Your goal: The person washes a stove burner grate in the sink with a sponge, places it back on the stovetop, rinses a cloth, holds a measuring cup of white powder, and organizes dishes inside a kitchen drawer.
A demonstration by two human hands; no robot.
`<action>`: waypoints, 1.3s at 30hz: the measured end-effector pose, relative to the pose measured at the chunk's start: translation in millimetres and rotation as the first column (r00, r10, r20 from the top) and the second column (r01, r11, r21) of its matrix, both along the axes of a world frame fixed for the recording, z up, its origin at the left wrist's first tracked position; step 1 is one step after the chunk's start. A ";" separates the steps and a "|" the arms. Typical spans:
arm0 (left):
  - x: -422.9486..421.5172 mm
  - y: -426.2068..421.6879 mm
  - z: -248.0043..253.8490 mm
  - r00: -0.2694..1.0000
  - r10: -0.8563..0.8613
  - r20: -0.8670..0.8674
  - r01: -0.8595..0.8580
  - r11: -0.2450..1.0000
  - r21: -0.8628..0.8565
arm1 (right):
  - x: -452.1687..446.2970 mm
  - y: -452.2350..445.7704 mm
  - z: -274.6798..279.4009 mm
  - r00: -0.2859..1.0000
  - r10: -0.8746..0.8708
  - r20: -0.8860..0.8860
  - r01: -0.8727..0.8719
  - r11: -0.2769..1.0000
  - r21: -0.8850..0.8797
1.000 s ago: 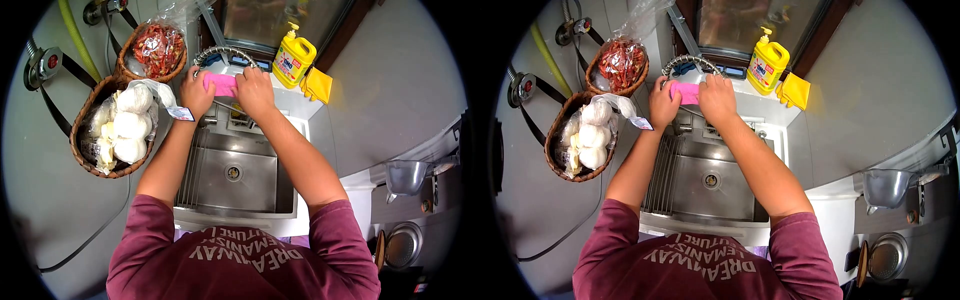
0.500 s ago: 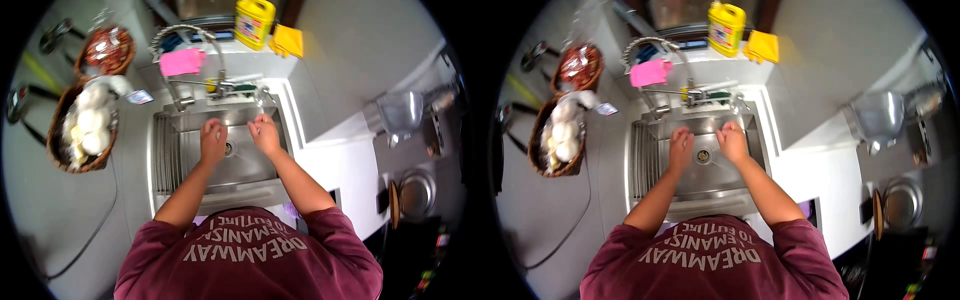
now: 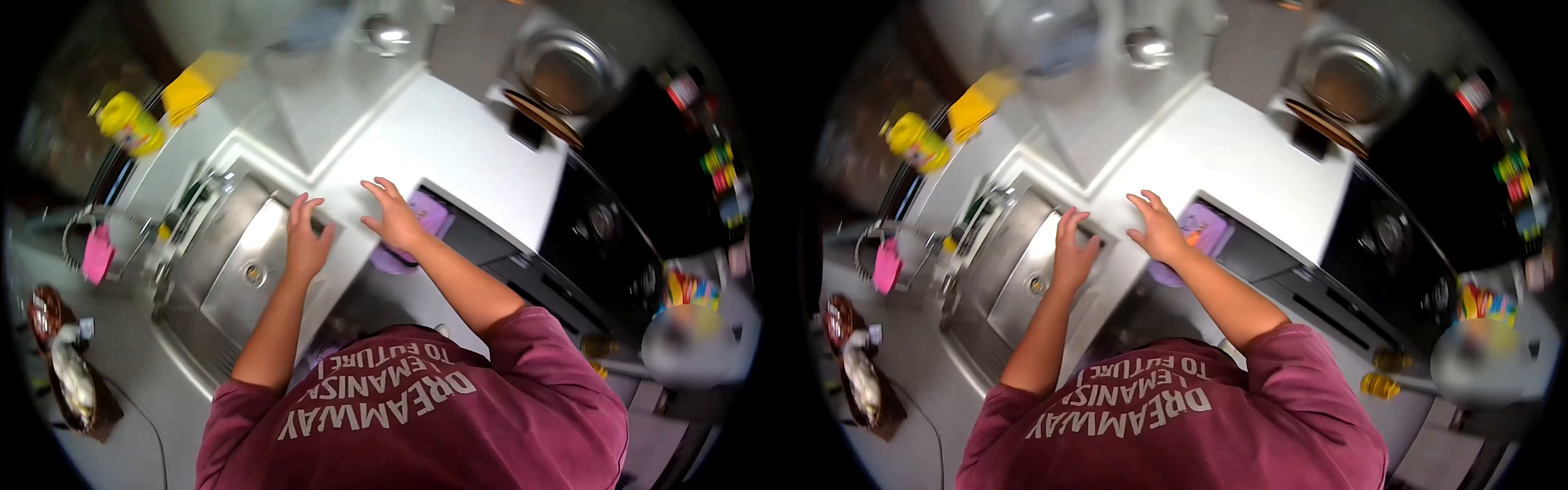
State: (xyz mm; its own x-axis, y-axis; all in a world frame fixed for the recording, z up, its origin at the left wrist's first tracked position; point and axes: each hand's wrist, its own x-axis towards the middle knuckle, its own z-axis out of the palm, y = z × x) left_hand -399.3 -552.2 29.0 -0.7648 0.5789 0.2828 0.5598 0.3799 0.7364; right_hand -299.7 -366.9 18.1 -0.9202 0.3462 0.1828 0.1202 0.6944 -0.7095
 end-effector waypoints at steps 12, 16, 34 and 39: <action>305.5 304.0 18.6 0.682 -0.726 -0.086 0.731 0.681 0.048 | 409.6 199.0 26.9 0.659 -0.735 -0.159 0.723 0.677 -0.138; 417.7 368.5 43.6 0.439 -0.894 -0.086 0.898 0.437 0.045 | 536.4 206.5 38.7 0.420 -0.895 -0.149 0.893 0.437 -0.107; 642.7 565.9 25.6 -0.015 -1.000 -0.004 0.985 -0.016 0.174 | 775.3 273.0 56.1 -0.162 -0.970 -0.180 0.968 -0.121 -0.220; 719.4 611.7 29.4 -0.167 -0.985 -0.042 0.968 -0.172 0.181 | 829.3 277.5 59.0 -0.343 -0.938 -0.059 0.922 -0.324 -0.211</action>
State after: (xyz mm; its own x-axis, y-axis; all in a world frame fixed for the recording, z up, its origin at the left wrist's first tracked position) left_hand 320.1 59.5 58.4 0.6357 0.6511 0.4147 0.1382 -0.6246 0.7686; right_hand 529.7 -89.4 77.2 0.6672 0.7276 0.1595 0.4726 -0.2480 -0.8457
